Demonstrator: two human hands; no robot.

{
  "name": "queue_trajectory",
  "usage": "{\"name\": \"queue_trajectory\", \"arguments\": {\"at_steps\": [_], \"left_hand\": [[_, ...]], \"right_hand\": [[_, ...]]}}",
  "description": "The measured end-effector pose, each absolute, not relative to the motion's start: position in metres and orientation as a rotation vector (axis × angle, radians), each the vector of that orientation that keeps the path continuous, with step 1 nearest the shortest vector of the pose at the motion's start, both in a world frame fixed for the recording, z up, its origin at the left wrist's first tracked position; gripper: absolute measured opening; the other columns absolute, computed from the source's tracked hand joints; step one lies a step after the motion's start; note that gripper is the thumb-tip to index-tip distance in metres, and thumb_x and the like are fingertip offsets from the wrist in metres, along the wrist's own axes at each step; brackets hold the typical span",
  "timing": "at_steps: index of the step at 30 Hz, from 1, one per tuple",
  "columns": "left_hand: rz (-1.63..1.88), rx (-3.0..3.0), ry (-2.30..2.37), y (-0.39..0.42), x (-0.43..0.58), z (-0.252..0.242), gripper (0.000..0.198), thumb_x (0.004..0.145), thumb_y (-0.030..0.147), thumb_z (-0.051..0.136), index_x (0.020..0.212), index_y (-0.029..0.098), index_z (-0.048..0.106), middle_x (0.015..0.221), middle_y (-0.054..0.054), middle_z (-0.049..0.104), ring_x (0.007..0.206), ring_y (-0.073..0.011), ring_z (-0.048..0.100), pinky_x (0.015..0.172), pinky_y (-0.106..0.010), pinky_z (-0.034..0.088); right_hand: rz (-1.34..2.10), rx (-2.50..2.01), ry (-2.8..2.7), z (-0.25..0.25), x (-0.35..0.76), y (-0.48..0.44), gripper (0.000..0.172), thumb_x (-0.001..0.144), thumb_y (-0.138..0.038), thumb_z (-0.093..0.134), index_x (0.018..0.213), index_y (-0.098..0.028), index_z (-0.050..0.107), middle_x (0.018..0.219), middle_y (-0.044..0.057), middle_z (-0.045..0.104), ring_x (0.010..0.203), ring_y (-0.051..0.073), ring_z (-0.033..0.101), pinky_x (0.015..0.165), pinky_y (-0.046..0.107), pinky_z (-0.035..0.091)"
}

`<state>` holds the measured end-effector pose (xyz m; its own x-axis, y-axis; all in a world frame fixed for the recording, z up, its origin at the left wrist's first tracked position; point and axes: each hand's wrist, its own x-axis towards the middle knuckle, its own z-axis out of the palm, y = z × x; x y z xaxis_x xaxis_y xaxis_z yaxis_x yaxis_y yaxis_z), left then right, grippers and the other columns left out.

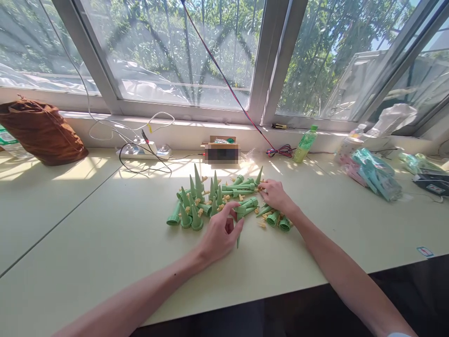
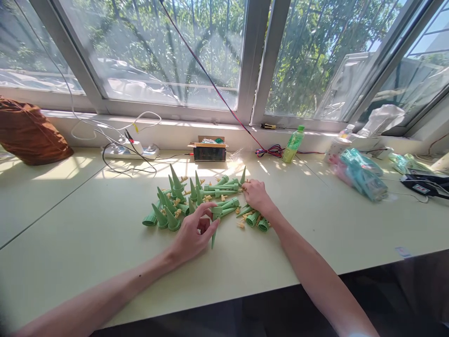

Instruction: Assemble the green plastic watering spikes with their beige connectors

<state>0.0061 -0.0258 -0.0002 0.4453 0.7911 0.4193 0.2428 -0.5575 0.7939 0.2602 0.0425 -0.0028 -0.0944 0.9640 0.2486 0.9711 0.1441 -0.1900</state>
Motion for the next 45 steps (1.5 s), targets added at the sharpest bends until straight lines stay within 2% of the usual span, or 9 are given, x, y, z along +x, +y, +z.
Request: {"name": "queue_trajectory", "arguments": {"at_steps": [13,21,26,32,36,38,41,45], "left_hand": [[1.058,2.058,0.854,-0.026,0.007,-0.002,0.027,0.092,0.024,0.054,0.118,0.02,0.049,0.084,0.003,0.053,0.046,-0.0025,0.039,0.045,-0.017,0.035],[1.055,2.061,0.847,-0.025,0.006,-0.003,0.029,0.092,0.023,0.053,0.12,0.021,0.049,0.084,0.003,0.055,0.046,-0.0028,0.04,0.046,-0.017,0.035],[1.043,2.052,0.859,-0.026,0.006,-0.004,0.028,0.092,0.024,0.053,0.119,0.021,0.049,0.082,0.004,0.055,0.046,-0.003,0.04,0.047,-0.017,0.036],[1.048,1.996,0.876,-0.025,0.007,-0.001,0.03,0.091,0.025,0.054,0.12,0.02,0.049,0.084,0.003,0.053,0.046,-0.0023,0.039,0.046,-0.017,0.035],[1.073,1.926,0.873,-0.024,0.007,0.0,0.034,0.093,0.027,0.054,0.126,0.021,0.048,0.088,0.002,0.053,0.046,-0.0019,0.04,0.045,-0.016,0.034],[1.085,1.907,0.864,-0.024,0.007,0.0,0.035,0.093,0.027,0.054,0.128,0.022,0.048,0.088,0.001,0.053,0.046,-0.0018,0.039,0.044,-0.016,0.033],[1.1,1.873,0.85,-0.024,0.007,-0.001,0.035,0.095,0.028,0.053,0.129,0.023,0.048,0.087,0.001,0.053,0.047,-0.0022,0.039,0.044,-0.015,0.032],[1.097,1.809,0.84,-0.024,0.006,-0.002,0.035,0.096,0.031,0.053,0.13,0.024,0.047,0.089,0.0,0.054,0.048,-0.0032,0.044,0.043,-0.015,0.034]], "right_hand": [[-0.015,-1.843,-2.021,-0.007,0.261,0.044,0.01,0.087,-0.017,0.06,0.089,-0.018,0.07,0.093,0.009,0.066,0.094,0.024,0.06,0.087,0.036,0.036],[-0.015,-1.768,-1.953,-0.004,0.265,0.043,0.002,0.082,-0.017,0.064,0.082,-0.018,0.066,0.085,0.006,0.059,0.085,0.022,0.056,0.083,0.035,0.042],[-0.006,-1.479,-1.692,0.007,0.266,0.033,0.009,0.085,-0.028,0.065,0.084,-0.019,0.064,0.093,0.007,0.057,0.089,0.023,0.056,0.077,0.035,0.048],[0.262,-1.256,-1.529,0.021,0.243,0.01,0.02,0.092,-0.04,0.062,0.088,-0.021,0.057,0.081,0.001,0.061,0.073,0.016,0.059,0.071,0.03,0.05],[0.467,-1.132,-1.513,0.024,0.223,-0.004,0.022,0.092,-0.042,0.064,0.089,-0.021,0.06,0.08,0.001,0.062,0.071,0.015,0.059,0.07,0.028,0.049],[0.574,-1.076,-1.5,0.024,0.217,-0.009,0.022,0.092,-0.042,0.064,0.089,-0.02,0.062,0.078,0.0,0.061,0.066,0.013,0.056,0.064,0.027,0.048],[0.757,-0.983,-1.462,0.022,0.21,-0.012,0.025,0.092,-0.044,0.064,0.086,-0.02,0.063,0.07,-0.002,0.056,0.058,0.012,0.052,0.056,0.027,0.044],[0.971,-0.909,-1.413,0.016,0.205,-0.012,0.029,0.093,-0.046,0.064,0.084,-0.019,0.065,0.062,-0.003,0.054,0.054,0.011,0.05,0.054,0.027,0.041]]}}
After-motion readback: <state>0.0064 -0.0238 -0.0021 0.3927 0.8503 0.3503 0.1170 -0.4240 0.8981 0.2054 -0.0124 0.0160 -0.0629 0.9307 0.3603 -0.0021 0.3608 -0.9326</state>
